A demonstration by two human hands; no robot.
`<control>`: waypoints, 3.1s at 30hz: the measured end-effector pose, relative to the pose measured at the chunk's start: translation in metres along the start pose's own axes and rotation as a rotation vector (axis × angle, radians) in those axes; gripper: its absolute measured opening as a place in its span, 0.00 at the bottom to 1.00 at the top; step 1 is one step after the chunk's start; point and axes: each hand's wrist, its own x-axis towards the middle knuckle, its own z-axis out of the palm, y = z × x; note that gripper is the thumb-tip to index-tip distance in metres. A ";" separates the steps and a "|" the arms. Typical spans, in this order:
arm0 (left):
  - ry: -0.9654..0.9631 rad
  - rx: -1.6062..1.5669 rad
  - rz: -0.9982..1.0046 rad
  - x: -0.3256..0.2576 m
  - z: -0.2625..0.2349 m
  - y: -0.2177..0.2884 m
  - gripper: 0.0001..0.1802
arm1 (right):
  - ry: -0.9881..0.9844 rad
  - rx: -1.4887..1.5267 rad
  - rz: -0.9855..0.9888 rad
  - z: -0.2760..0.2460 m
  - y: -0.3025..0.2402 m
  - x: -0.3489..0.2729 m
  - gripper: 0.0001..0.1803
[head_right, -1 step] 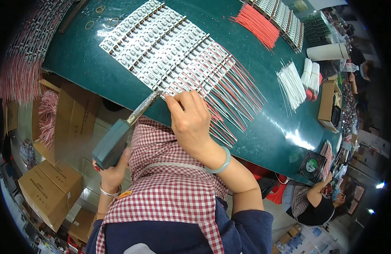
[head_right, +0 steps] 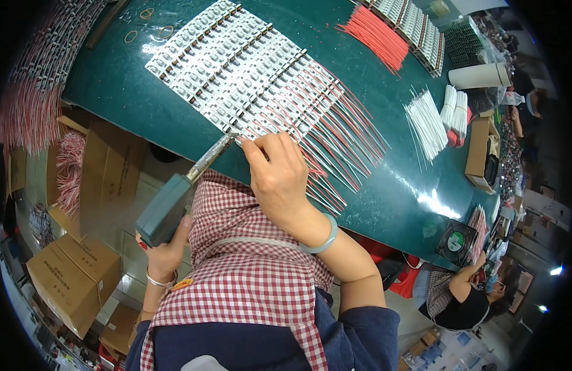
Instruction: The person uses a soldering iron to attach red and white wires to a white plastic grid fixture on a green workbench. They repeatedly pick up individual wires, place them into slots on the grid, and apply the soldering iron to secure them.
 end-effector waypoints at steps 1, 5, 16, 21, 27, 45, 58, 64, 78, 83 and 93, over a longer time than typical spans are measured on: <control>-0.005 0.008 -0.004 0.001 0.000 0.002 0.10 | 0.000 0.000 -0.003 0.000 0.000 0.000 0.11; -0.036 0.049 -0.009 0.001 -0.001 0.002 0.11 | -0.013 -0.010 -0.002 -0.001 0.000 0.001 0.11; 0.034 -0.109 -0.039 -0.017 -0.007 -0.012 0.20 | -0.029 -0.031 0.007 -0.002 -0.002 0.003 0.13; 0.085 -0.044 -0.049 -0.008 -0.004 -0.005 0.14 | -0.016 -0.037 0.010 0.000 -0.002 0.002 0.13; -0.031 0.019 -0.010 -0.001 -0.002 -0.002 0.11 | -0.008 -0.030 0.010 0.000 -0.001 0.002 0.12; 0.346 -0.011 0.087 0.014 -0.011 -0.005 0.17 | -0.039 -0.062 0.023 -0.003 0.001 0.003 0.11; 0.737 -0.129 0.568 0.147 -0.061 0.077 0.19 | -0.041 0.060 -0.066 -0.012 -0.007 0.048 0.14; 0.478 -0.023 0.174 0.251 -0.035 0.052 0.10 | -0.090 0.047 -0.014 0.037 0.030 0.037 0.09; 0.357 -0.217 0.144 0.218 -0.008 0.009 0.04 | 0.162 -0.139 -0.171 0.068 0.041 0.027 0.11; 0.270 0.134 0.261 0.230 -0.035 -0.039 0.16 | 0.062 -0.084 -0.164 0.056 0.045 0.022 0.12; 0.132 1.368 0.038 0.256 -0.108 -0.118 0.47 | -0.047 0.022 -0.125 -0.009 0.058 -0.032 0.12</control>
